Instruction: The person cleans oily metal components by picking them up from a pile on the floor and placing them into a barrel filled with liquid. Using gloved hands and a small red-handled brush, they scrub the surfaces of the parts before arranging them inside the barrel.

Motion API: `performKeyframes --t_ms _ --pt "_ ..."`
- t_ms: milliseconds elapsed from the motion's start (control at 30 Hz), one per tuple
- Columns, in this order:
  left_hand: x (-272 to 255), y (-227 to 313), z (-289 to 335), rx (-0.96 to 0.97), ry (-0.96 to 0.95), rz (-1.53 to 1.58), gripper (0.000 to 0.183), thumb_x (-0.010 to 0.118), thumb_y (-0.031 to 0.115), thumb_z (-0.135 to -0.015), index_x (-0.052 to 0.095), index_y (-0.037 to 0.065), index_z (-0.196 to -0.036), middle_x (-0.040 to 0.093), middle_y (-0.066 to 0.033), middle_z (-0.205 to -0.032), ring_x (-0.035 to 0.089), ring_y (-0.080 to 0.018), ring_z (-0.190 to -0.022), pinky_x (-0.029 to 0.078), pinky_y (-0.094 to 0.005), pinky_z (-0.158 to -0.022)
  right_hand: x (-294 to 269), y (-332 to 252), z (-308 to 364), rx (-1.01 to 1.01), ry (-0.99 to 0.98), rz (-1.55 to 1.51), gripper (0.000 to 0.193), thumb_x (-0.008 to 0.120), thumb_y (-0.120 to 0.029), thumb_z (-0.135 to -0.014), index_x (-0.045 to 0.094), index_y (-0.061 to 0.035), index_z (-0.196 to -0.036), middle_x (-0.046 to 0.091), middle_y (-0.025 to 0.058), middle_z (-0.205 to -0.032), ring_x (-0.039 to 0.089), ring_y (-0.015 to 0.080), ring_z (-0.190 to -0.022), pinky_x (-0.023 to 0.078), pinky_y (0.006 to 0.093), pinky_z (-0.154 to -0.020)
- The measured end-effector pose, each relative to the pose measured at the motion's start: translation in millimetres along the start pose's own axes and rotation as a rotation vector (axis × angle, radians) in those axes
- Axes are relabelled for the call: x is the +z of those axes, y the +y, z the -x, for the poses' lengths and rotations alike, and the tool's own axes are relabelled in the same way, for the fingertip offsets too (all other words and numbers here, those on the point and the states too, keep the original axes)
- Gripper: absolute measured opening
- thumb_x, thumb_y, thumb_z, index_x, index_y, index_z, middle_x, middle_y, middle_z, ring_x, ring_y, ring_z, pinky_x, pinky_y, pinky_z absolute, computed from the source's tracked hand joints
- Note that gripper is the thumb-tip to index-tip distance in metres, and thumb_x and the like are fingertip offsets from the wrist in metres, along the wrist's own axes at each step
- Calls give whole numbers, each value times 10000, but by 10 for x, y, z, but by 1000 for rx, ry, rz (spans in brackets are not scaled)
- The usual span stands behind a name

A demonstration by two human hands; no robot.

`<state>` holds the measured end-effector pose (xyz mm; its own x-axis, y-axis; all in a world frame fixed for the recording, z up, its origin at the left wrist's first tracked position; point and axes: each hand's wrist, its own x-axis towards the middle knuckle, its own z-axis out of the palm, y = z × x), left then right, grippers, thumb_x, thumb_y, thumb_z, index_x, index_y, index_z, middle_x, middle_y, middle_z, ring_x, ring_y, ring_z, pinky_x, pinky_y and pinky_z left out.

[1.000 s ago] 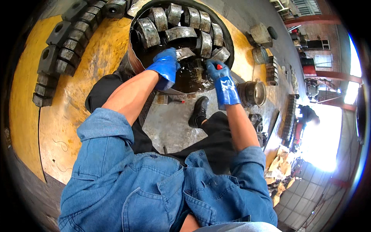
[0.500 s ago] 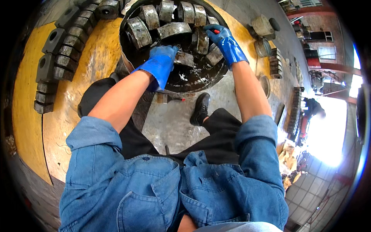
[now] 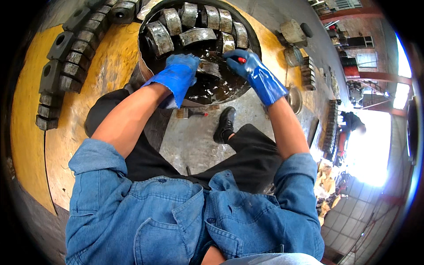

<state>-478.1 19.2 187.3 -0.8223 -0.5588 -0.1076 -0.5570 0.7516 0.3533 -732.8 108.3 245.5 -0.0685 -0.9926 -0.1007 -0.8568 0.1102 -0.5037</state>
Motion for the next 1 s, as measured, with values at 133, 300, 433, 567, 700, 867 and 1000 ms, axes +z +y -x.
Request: performKeyframes --t_ms 133,300,433,567,700,867,1000 --pt "-51 4 -8 -107 -130 -29 542 823 338 -821 659 111 -1286 705 -131 -1269 672 -346 -1210 525 -490 -1015 338 31 -647 -9 -189 8 279 729 -201 -964 760 -138 -1233 788 107 -1139 728 205 -1004 578 356 -941" --pt "-71 143 -99 -40 -63 11 486 815 314 -821 686 117 -1246 722 -139 -1257 692 -351 -1176 527 -491 -1007 1014 824 -1029 50 -126 -47 326 760 -316 -903 783 -153 -1185 781 137 -1142 744 276 -1047 571 394 -946" --pt "-115 96 -10 -67 -106 80 470 807 295 -814 702 110 -1234 741 -150 -1218 700 -348 -1168 532 -504 -982 830 291 -1109 139 -215 -176 334 735 -348 -966 775 -123 -1209 795 100 -1105 729 204 -1016 558 374 -949" --pt "-103 148 46 -40 -99 87 452 797 293 -816 719 111 -1222 744 -156 -1215 713 -349 -1143 530 -519 -974 278 -311 -1138 297 -129 -279 353 748 -363 -974 780 -106 -1214 797 72 -1030 729 159 -912 572 336 -857" --pt "-104 169 15 -24 -139 101 426 784 280 -826 728 100 -1208 750 -159 -1197 717 -352 -1133 545 -505 -956 156 -683 -1328 295 -66 -574 401 774 -412 -941 783 -89 -1179 805 73 -991 749 169 -873 577 328 -831" --pt "-155 203 43 18 -89 130 431 786 263 -827 718 73 -1208 751 -183 -1175 716 -357 -1133 559 -495 -934 261 -241 -1651 426 46 -525 386 715 -297 -995 714 -11 -1254 774 140 -1073 775 230 -861 637 315 -755" --pt "-208 185 49 30 -108 151 448 784 262 -836 700 72 -1233 738 -196 -1202 709 -353 -1155 552 -501 -946 114 -35 -1592 483 170 -658 359 750 -260 -966 726 2 -1211 781 136 -995 779 239 -806 641 346 -707"
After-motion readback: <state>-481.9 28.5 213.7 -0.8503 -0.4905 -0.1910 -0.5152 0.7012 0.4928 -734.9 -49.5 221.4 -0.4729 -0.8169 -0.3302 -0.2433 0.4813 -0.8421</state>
